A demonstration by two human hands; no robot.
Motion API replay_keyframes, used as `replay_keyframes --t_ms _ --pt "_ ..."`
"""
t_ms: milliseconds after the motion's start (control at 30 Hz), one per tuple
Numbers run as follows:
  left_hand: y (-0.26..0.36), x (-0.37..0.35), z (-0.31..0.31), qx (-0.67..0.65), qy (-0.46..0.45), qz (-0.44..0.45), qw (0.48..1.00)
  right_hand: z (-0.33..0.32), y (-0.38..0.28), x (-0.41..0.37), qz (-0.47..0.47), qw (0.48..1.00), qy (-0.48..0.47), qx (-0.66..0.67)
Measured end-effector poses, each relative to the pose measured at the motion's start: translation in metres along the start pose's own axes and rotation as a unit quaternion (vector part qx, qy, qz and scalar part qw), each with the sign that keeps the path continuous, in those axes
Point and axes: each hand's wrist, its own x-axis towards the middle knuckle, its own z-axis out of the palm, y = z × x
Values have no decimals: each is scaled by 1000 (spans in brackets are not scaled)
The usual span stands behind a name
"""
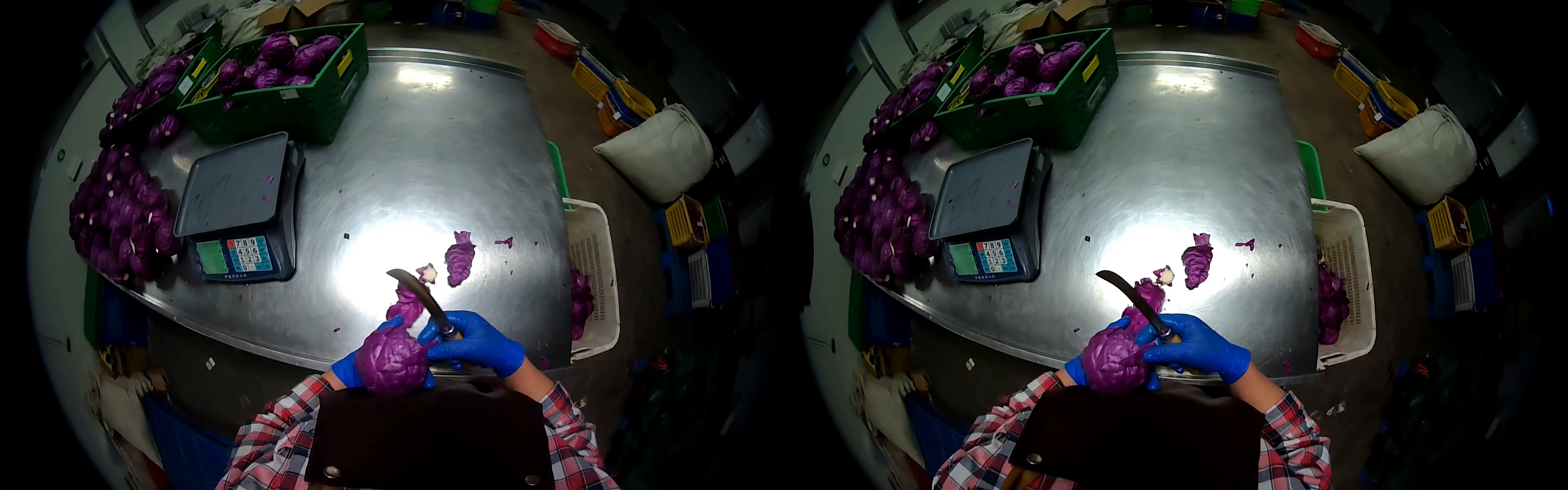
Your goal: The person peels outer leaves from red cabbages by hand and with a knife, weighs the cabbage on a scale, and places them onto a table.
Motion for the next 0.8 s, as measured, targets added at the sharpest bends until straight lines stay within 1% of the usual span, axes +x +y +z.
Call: replay_keyframes --t_ms 67,133,200,267,333,367,433,467,500,533,567,600,667,700,733,800 --pt "-3 4 2 -128 -7 10 992 -2 -3 -6 -61 997 -7 40" --pt "-4 5 3 -175 -14 9 984 -4 -3 -6 -74 997 -11 11" --pt "-5 6 4 -176 -13 14 984 -4 1 -6 -208 977 2 -44" --pt "-6 5 5 -156 -4 20 988 -4 -4 -10 -198 979 -4 -51" --pt "-8 4 6 -137 13 31 990 -6 -6 -14 -237 968 7 -78" --pt "-9 4 6 -124 28 38 991 -9 -9 -19 -236 968 4 -80" --pt "-16 3 4 -94 79 52 991 -22 -20 -35 -237 966 94 -33" --pt "-25 4 -1 -94 79 53 991 -29 -22 -42 -236 961 140 -8" --pt "-41 5 -9 -397 -27 72 915 -40 -21 -46 -235 953 188 15" --pt "-45 3 -12 -656 -131 82 739 -45 -27 -46 -235 942 237 38" --pt "-49 -2 -12 -699 -58 64 710 -47 -35 -49 -126 944 300 -44" --pt "-52 -2 -12 -697 -60 63 712 -39 -41 -41 -135 925 337 -115" --pt "-51 0 -16 -689 75 102 714 -29 -15 -19 -108 929 320 -150" --pt "-45 0 -16 -674 126 79 724 -19 1 -4 -177 929 274 -175" --pt "-48 1 -19 -672 125 79 725 -7 10 8 -243 923 225 -198" --pt "-61 -1 -27 -659 -23 116 743 17 8 21 -176 963 171 -114"
